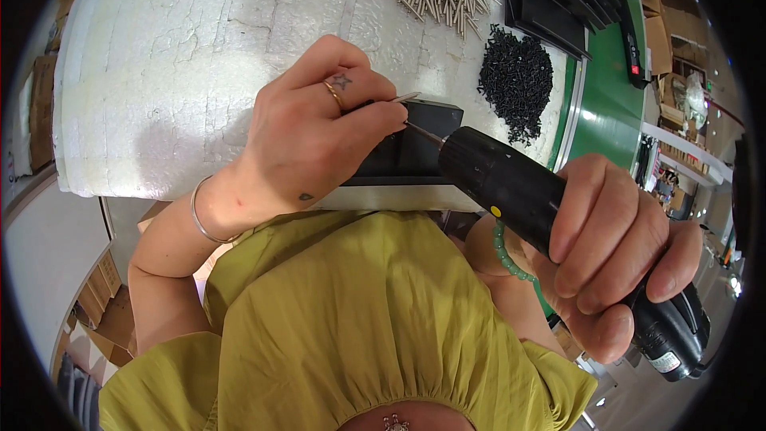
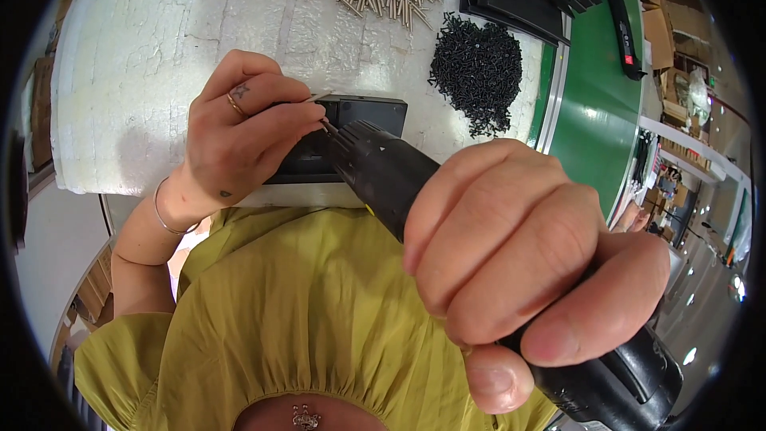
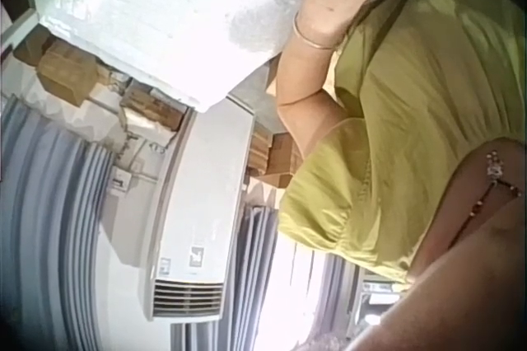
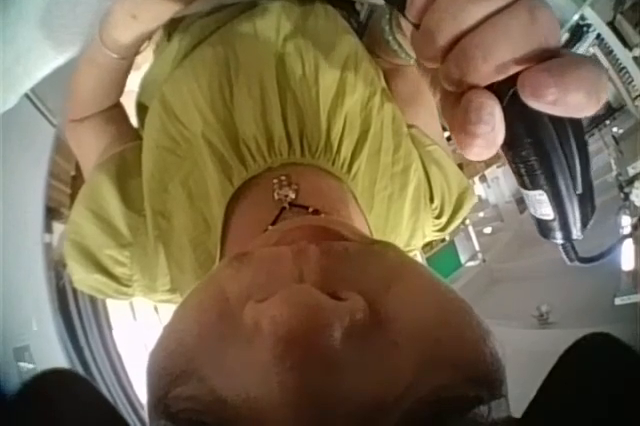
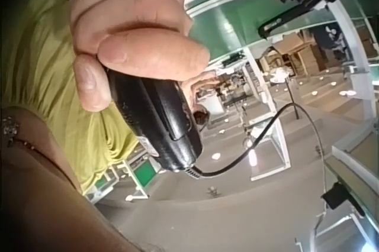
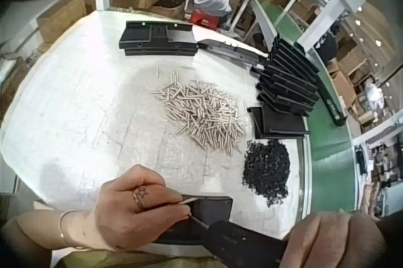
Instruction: Assembling plastic components using an electric screwdriver on a manufacturing workbench.
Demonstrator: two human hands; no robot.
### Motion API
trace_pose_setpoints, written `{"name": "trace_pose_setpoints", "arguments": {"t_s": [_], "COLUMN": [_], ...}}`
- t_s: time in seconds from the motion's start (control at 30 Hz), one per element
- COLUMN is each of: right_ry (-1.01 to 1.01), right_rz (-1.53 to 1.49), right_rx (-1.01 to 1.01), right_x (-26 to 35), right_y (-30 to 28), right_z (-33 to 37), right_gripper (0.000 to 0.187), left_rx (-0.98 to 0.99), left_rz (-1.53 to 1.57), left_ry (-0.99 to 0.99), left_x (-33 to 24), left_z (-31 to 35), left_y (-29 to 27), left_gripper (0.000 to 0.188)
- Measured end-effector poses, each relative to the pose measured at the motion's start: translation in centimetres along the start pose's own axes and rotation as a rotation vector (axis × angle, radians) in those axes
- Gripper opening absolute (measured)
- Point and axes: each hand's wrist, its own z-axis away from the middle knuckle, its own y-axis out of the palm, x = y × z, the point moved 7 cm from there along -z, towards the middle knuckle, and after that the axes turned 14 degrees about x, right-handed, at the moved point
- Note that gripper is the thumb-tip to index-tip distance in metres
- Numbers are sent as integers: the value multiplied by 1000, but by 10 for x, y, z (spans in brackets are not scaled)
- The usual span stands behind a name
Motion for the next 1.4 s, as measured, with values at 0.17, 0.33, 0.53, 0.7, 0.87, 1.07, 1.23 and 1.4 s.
{"name": "trace_pose_setpoints", "arguments": {"t_s": [0.17,0.33,0.53,0.7,0.87,1.07,1.23,1.4], "right_ry": [-25,-118,-149,-211,-95,-3,95,145], "right_rz": [-20,13,13,-7,22,149,145,143], "right_rx": [-61,-285,-290,-292,-94,-112,0,23], "right_x": [5,16,18,21,8,4,0,-4], "right_y": [1,0,-2,-1,7,-3,-4,-3], "right_z": [1,13,15,17,11,19,13,13], "right_gripper": [29,28,28,29,28,26,28,29], "left_rx": [-41,-31,-22,-12,66,118,60,35], "left_rz": [181,251,279,345,304,-122,-145,-140], "left_ry": [-6,1,21,27,-48,-22,-48,-23], "left_x": [6,7,6,6,8,8,1,-1], "left_z": [2,-1,-2,0,-1,3,12,9], "left_y": [2,6,5,9,5,0,7,9], "left_gripper": [27,27,23,19,21,25,26,21]}}
